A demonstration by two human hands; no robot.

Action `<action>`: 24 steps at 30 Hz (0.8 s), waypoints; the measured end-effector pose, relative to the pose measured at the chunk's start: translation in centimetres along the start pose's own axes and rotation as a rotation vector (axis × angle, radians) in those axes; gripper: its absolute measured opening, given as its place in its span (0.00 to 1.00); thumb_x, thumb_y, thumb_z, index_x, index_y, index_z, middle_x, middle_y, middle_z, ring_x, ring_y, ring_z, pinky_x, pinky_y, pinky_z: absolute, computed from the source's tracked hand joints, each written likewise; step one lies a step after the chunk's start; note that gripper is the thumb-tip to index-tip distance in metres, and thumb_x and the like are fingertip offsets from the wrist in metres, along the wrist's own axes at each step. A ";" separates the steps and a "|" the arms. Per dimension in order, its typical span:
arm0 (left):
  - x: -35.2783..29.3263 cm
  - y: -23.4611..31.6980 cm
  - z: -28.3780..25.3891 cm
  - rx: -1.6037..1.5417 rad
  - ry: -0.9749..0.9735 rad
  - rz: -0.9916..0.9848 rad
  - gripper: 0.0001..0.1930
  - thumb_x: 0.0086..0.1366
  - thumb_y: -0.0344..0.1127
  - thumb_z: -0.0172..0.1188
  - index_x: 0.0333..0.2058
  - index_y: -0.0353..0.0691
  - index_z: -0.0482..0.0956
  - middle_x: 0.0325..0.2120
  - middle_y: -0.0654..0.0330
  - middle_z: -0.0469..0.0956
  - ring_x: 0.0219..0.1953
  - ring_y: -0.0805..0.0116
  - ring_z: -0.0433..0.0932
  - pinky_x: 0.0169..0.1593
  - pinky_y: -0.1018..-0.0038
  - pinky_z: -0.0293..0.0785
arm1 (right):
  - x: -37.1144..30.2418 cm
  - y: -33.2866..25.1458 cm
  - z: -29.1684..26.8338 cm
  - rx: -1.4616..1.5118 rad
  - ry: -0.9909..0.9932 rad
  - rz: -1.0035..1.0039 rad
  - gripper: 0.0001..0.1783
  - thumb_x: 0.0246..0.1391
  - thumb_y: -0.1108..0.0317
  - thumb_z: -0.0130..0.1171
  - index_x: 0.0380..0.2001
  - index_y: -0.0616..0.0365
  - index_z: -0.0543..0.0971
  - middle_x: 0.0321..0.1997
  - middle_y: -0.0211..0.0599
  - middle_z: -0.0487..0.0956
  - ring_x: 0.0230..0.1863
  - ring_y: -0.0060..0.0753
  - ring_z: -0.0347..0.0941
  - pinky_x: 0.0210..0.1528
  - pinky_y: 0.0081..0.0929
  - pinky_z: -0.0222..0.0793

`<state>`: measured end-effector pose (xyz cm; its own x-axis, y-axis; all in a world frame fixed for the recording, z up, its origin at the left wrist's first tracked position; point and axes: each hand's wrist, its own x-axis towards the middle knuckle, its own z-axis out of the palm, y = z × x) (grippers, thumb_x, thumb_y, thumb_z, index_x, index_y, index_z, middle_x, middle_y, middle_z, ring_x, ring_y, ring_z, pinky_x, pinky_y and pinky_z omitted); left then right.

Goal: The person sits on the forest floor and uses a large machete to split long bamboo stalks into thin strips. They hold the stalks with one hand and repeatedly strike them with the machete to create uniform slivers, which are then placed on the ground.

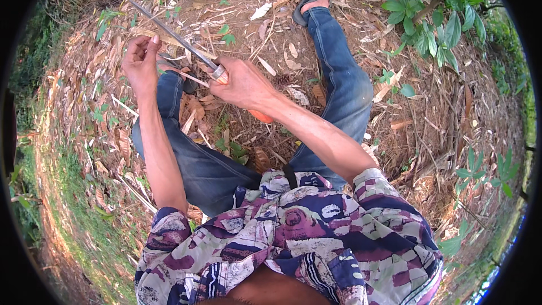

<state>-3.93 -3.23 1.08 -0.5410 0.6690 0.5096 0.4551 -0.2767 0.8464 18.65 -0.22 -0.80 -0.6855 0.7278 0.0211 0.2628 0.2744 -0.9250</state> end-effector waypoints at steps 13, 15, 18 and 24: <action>0.0 -1.2 -1.6 -0.012 0.073 -0.007 0.09 0.58 0.29 0.63 0.34 0.30 0.75 0.26 0.60 0.77 0.29 0.77 0.76 0.35 0.81 0.74 | -0.7 7.2 3.4 -0.104 -0.044 0.138 0.14 0.42 0.66 0.58 0.32 0.65 0.76 0.21 0.47 0.77 0.24 0.37 0.75 0.31 0.35 0.70; 0.3 -1.5 -2.0 0.008 0.063 -0.006 0.09 0.59 0.29 0.63 0.35 0.30 0.75 0.26 0.59 0.77 0.30 0.75 0.78 0.35 0.81 0.74 | -1.5 11.2 3.4 -0.145 -0.100 0.275 0.15 0.41 0.65 0.58 0.31 0.65 0.75 0.23 0.50 0.78 0.26 0.44 0.77 0.33 0.39 0.71; 0.3 -0.9 -1.2 0.050 0.072 -0.013 0.09 0.59 0.29 0.63 0.35 0.30 0.75 0.26 0.59 0.77 0.30 0.75 0.78 0.35 0.81 0.74 | -2.4 14.7 2.7 -0.198 -0.157 0.434 0.15 0.41 0.64 0.57 0.30 0.65 0.75 0.24 0.52 0.78 0.27 0.49 0.77 0.34 0.41 0.71; 1.1 -1.4 -0.5 0.035 0.116 0.026 0.09 0.58 0.27 0.63 0.34 0.29 0.75 0.26 0.59 0.77 0.29 0.75 0.77 0.34 0.82 0.74 | -2.6 13.4 3.1 -0.154 -0.032 0.220 0.16 0.40 0.62 0.58 0.27 0.66 0.74 0.22 0.55 0.76 0.29 0.55 0.76 0.35 0.43 0.70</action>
<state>-5.46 -2.44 0.52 -0.6057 0.5772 0.5477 0.4933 -0.2677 0.8276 21.83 -0.44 -14.42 -0.6213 0.7606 -0.1880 0.5062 0.2065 -0.8373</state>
